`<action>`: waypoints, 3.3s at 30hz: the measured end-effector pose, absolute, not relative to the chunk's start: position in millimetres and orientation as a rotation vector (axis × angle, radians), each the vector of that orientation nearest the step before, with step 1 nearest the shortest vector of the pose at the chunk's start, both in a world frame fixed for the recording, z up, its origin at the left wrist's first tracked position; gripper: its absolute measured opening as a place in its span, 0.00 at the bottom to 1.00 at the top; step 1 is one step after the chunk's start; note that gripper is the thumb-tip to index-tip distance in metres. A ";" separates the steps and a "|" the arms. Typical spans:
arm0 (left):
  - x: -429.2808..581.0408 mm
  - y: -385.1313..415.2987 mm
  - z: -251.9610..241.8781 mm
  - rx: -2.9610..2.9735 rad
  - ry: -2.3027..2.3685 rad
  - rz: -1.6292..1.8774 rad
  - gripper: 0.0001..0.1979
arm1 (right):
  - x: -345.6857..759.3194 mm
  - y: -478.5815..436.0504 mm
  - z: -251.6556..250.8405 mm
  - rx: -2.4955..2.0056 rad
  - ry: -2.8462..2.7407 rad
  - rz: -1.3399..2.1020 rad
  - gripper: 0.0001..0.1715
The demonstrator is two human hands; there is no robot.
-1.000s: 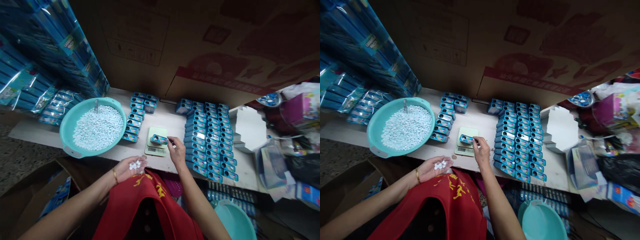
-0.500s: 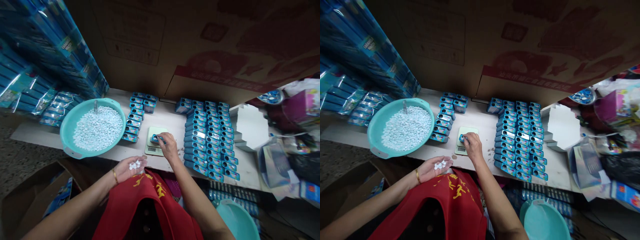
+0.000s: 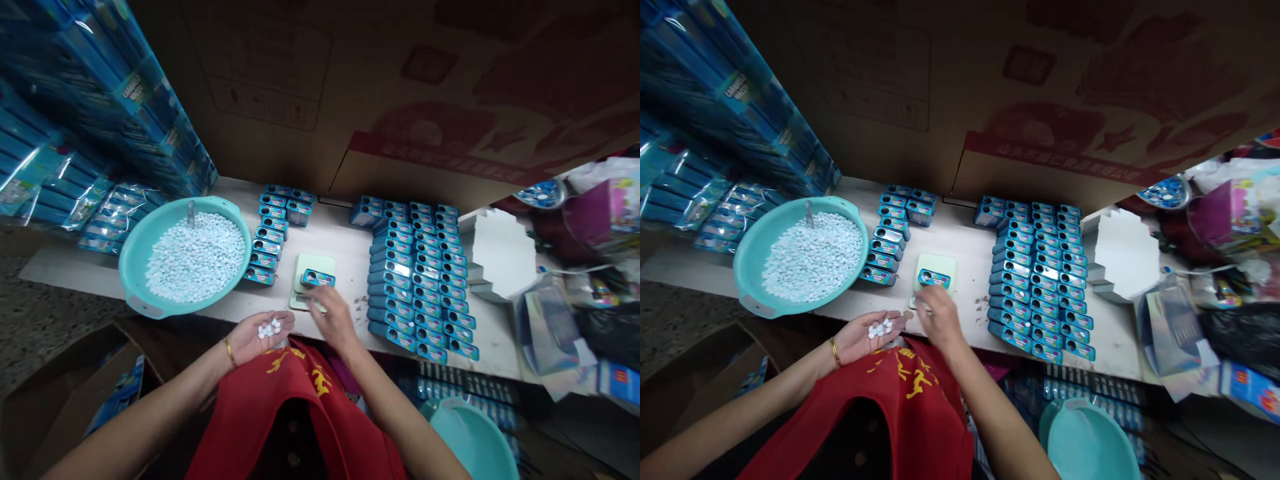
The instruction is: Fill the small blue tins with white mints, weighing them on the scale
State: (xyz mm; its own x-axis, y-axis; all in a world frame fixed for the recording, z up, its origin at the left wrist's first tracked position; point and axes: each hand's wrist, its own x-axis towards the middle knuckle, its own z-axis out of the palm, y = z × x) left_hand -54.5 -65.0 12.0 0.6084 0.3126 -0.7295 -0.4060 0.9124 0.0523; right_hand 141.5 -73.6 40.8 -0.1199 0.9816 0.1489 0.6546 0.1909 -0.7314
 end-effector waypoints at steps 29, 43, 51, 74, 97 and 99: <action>-64.5 -64.4 12.8 -0.131 0.965 0.448 0.10 | 179.9 -40.6 8.9 -1.823 -1.991 0.558 0.21; -97.6 -60.7 22.3 -0.223 1.151 0.649 0.10 | 159.8 117.4 -26.0 -1.838 -1.853 0.325 0.20; -96.1 -57.6 19.3 -0.262 1.188 0.661 0.10 | 275.0 117.3 -8.0 -2.564 -1.733 -0.072 0.19; -77.1 -58.5 20.9 -0.157 0.926 0.578 0.06 | 148.5 -29.9 22.5 -1.668 -2.393 0.195 0.13; -64.1 -64.4 18.0 -0.175 0.832 0.485 0.10 | 74.3 -80.0 30.2 -1.196 -2.535 0.826 0.16; -62.5 -65.8 17.3 -0.176 0.827 0.486 0.09 | 74.2 -80.5 31.2 -1.213 -2.522 0.832 0.16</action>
